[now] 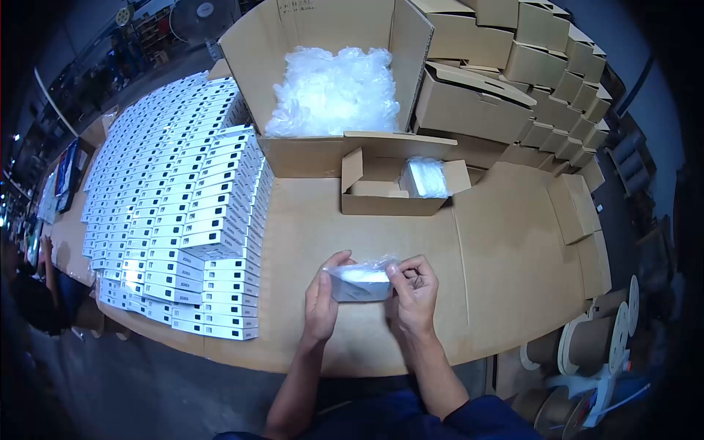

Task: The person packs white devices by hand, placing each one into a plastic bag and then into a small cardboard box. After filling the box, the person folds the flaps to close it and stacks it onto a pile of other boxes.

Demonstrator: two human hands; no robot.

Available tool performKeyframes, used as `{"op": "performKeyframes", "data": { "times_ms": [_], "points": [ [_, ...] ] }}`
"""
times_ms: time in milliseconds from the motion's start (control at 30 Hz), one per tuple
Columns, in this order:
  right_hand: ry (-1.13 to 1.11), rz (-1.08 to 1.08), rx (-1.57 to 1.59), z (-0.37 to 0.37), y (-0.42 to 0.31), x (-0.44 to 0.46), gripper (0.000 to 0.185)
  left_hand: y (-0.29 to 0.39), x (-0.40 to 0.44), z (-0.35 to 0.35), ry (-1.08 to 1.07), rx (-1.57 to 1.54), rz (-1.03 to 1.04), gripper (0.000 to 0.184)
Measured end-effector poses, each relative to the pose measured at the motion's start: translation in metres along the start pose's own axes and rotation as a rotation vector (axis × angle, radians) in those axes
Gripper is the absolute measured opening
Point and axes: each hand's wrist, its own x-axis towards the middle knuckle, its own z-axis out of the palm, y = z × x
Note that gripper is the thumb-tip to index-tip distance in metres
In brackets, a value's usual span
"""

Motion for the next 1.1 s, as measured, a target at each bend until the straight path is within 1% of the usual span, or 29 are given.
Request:
{"op": "performKeyframes", "data": {
  "times_ms": [100, 133, 233, 267, 367, 400, 467, 500, 533, 600, 633, 667, 800, 900, 933, 1000, 1067, 1100],
  "points": [
    [0.077, -0.101, -0.035, 0.006, -0.002, -0.001, 0.012, 0.002, -0.002, 0.003, -0.023, 0.173, 0.027, 0.056],
    [0.087, -0.112, -0.077, 0.002, 0.001, -0.001, 0.012, 0.007, -0.003, 0.007, -0.060, 0.314, 0.066, 0.049],
    [-0.010, -0.156, -0.126, 0.004, -0.004, -0.002, 0.012, 0.015, -0.004, 0.014, 0.022, 0.157, -0.175, 0.041],
    [-0.040, -0.175, -0.186, 0.000, -0.002, -0.003, 0.011, 0.009, -0.004, 0.013, 0.059, 0.079, -0.187, 0.033],
    [0.002, -0.080, -0.066, 0.011, -0.013, 0.001, 0.010, 0.004, -0.003, 0.014, 0.159, -0.165, -0.253, 0.026],
    [-0.018, -0.014, -0.063, 0.007, -0.013, 0.000, 0.016, 0.001, -0.002, 0.014, 0.190, -0.159, -0.240, 0.025],
    [-0.091, -0.224, -0.085, 0.001, -0.004, 0.004, 0.025, -0.006, -0.002, 0.012, 0.258, -0.145, -0.212, 0.023],
    [-0.130, -0.329, -0.094, -0.002, -0.002, 0.006, 0.030, -0.006, -0.001, 0.012, 0.282, -0.139, -0.201, 0.023],
    [-0.237, -0.299, -0.104, -0.008, -0.006, 0.006, 0.034, -0.005, -0.001, 0.013, 0.306, -0.133, -0.192, 0.024],
    [-0.440, -0.335, -0.380, -0.021, -0.021, 0.009, 0.028, 0.000, 0.001, 0.018, 0.350, -0.099, -0.198, 0.024],
    [-0.540, -0.356, -0.521, -0.022, -0.027, 0.011, 0.025, -0.001, 0.003, 0.017, 0.328, -0.074, -0.199, 0.025],
    [-0.510, -0.273, -0.596, -0.020, -0.030, 0.008, 0.028, -0.002, 0.002, 0.013, 0.308, -0.048, -0.203, 0.025],
    [-0.511, -0.309, -0.664, -0.024, -0.028, 0.014, 0.031, -0.005, 0.000, 0.011, 0.285, -0.051, -0.229, 0.031],
    [-0.513, -0.298, -0.692, -0.022, -0.033, 0.016, 0.032, -0.011, 0.000, -0.004, 0.242, -0.131, -0.302, 0.030],
    [-0.547, -0.245, -0.703, -0.028, -0.030, 0.017, 0.034, -0.009, 0.001, -0.005, 0.225, -0.118, -0.313, 0.030],
    [-0.499, -0.169, -0.672, -0.031, -0.028, 0.018, 0.035, -0.001, 0.001, -0.002, 0.193, -0.095, -0.339, 0.031],
    [-0.452, -0.075, -0.657, -0.032, -0.032, 0.018, 0.034, 0.017, 0.003, 0.008, 0.135, -0.047, -0.271, 0.036],
    [-0.443, -0.074, -0.637, -0.035, -0.030, 0.020, 0.033, 0.025, 0.003, 0.012, 0.107, -0.022, -0.237, 0.040]
  ]
}}
